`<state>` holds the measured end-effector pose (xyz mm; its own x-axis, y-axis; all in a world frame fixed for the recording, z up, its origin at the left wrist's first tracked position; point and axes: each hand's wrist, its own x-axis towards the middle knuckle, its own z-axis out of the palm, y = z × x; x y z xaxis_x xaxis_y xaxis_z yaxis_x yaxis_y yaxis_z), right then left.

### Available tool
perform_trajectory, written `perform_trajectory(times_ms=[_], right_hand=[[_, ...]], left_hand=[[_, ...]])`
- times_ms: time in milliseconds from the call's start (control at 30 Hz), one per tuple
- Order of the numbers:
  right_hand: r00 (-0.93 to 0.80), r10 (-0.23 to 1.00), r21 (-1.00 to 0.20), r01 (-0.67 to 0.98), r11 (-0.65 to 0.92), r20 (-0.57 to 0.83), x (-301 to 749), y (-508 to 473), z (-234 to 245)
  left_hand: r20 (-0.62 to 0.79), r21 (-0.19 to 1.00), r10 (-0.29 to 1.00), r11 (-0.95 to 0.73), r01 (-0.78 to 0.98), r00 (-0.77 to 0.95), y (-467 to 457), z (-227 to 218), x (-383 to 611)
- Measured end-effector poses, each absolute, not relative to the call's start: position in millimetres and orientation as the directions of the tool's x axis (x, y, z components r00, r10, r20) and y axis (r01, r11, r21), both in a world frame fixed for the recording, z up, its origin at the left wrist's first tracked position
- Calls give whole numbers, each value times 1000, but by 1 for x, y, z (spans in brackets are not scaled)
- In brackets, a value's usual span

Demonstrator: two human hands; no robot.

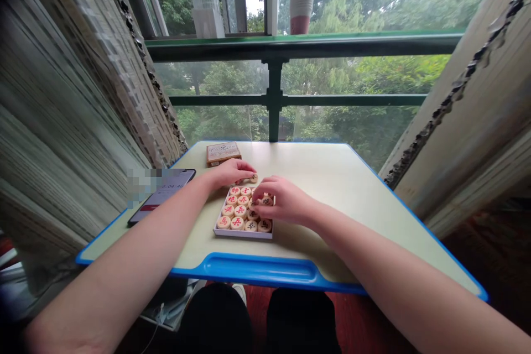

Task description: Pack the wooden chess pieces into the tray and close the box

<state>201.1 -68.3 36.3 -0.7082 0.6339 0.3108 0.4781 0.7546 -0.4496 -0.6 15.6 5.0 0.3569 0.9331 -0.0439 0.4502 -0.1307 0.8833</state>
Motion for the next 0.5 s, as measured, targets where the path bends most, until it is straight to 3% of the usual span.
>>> perform_trajectory(times_ms=[167, 500], right_hand=[[-700, 652, -385, 538, 750, 291, 195, -72, 35], [-744, 594, -329, 503, 799, 307, 194, -74, 36]], left_hand=[[-38, 910, 924, -125, 395, 379, 18, 3, -2], [-49, 919, 919, -112, 379, 391, 20, 3, -2]])
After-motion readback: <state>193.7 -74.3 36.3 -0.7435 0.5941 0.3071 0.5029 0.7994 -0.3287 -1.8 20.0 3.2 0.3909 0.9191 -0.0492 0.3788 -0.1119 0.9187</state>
